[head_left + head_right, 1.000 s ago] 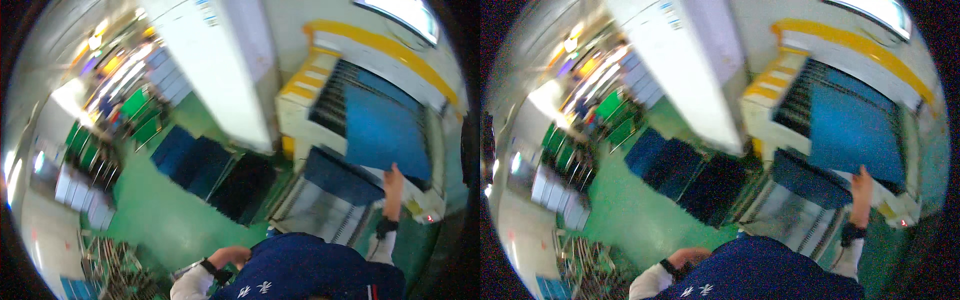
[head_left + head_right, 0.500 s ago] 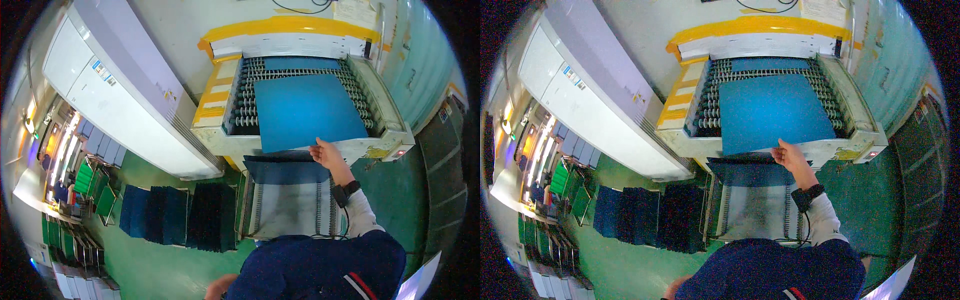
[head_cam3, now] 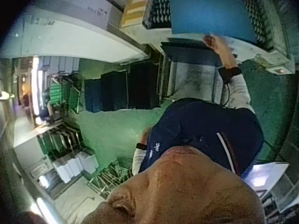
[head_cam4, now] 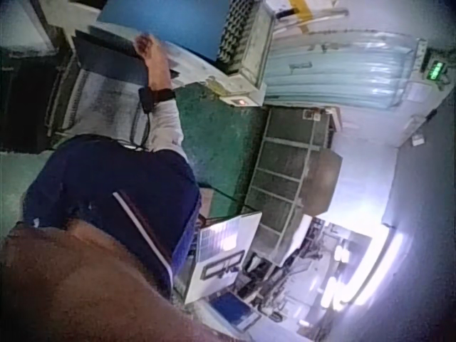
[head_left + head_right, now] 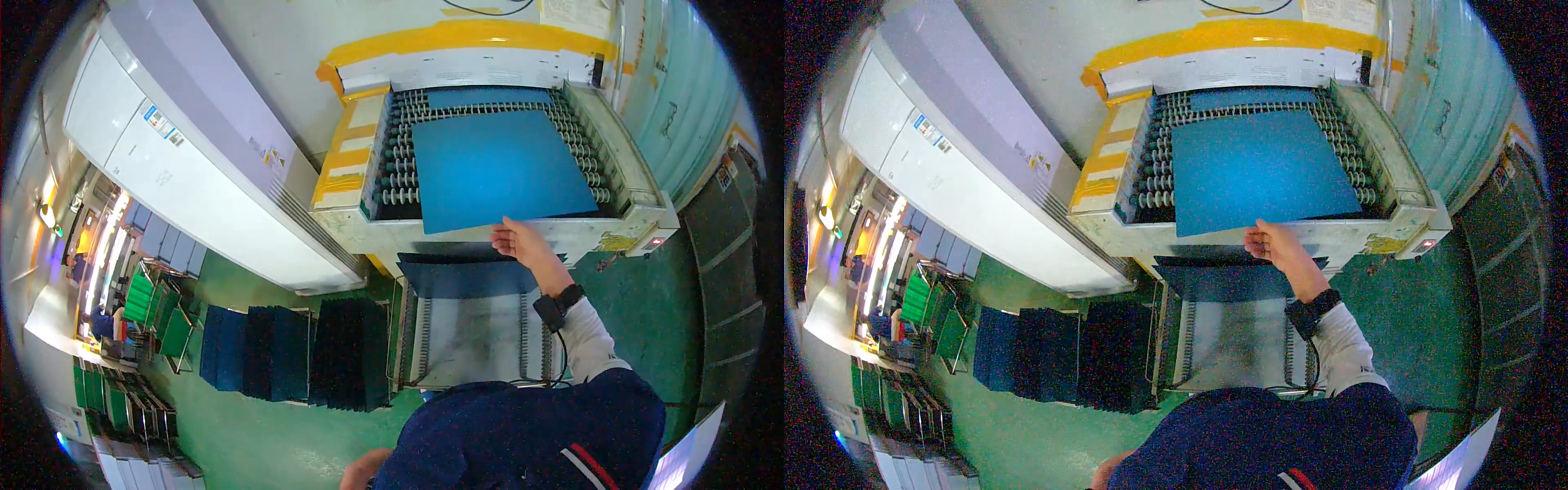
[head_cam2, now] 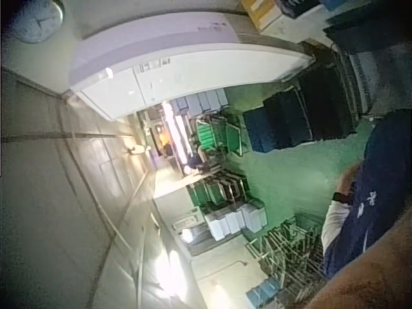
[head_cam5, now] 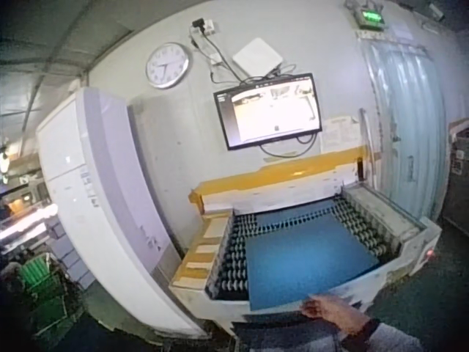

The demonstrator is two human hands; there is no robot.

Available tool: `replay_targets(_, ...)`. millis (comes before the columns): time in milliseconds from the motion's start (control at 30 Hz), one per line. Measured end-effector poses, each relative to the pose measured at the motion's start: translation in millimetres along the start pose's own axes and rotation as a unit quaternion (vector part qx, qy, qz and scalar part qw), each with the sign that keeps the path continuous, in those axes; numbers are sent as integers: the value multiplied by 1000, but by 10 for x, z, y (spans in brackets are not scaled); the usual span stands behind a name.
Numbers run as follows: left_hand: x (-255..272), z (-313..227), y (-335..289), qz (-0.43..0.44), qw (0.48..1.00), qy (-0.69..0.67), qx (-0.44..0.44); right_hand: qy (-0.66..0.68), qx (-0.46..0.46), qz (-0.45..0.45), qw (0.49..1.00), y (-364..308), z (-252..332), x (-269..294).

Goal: Organizing and stacking metal or plastic sheets into racks in a fabrication area.

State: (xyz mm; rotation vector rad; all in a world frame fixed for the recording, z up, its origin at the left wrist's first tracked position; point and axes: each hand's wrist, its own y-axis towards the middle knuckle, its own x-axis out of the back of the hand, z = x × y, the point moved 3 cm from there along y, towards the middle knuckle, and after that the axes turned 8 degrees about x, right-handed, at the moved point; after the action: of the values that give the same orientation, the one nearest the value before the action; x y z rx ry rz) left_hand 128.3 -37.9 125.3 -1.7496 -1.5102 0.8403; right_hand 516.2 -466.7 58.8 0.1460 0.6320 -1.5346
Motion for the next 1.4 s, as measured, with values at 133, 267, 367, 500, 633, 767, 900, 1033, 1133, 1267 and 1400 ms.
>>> replay_targets(133,-3,7,-3,0,1000,-17,8,11,5,-7,1000,26,50,-52)
replay_targets(267,-20,-35,-22,-2,999,-32,11,34,-14,-8,999,37,78,-52)
replay_targets(367,-61,-89,-59,-3,999,-43,11,32,-11,10,999,30,129,-94)
replay_targets(500,-118,-176,-79,-10,1000,-22,7,0,32,38,999,20,229,-202)
replay_targets(633,-165,-252,-125,-17,1000,-8,0,-96,53,12,994,-43,223,-385)
replay_targets(767,-123,-209,-63,-16,999,35,-29,-293,116,9,949,-15,14,-339)
replay_targets(900,-18,-24,34,-5,1000,16,-1,-520,353,-69,775,-54,58,-343)
replay_targets(1033,-151,-192,-105,-8,997,-29,68,-623,417,-83,657,-134,369,-580)
replay_targets(1133,-283,-512,-223,-43,995,88,34,-675,426,-119,591,-145,479,-487)
replay_targets(1267,-198,-378,-148,-21,995,93,-14,-724,401,-126,547,-9,408,-351)
replay_targets(1400,-135,-193,-100,-12,999,45,-2,-722,400,-127,549,126,433,-361)
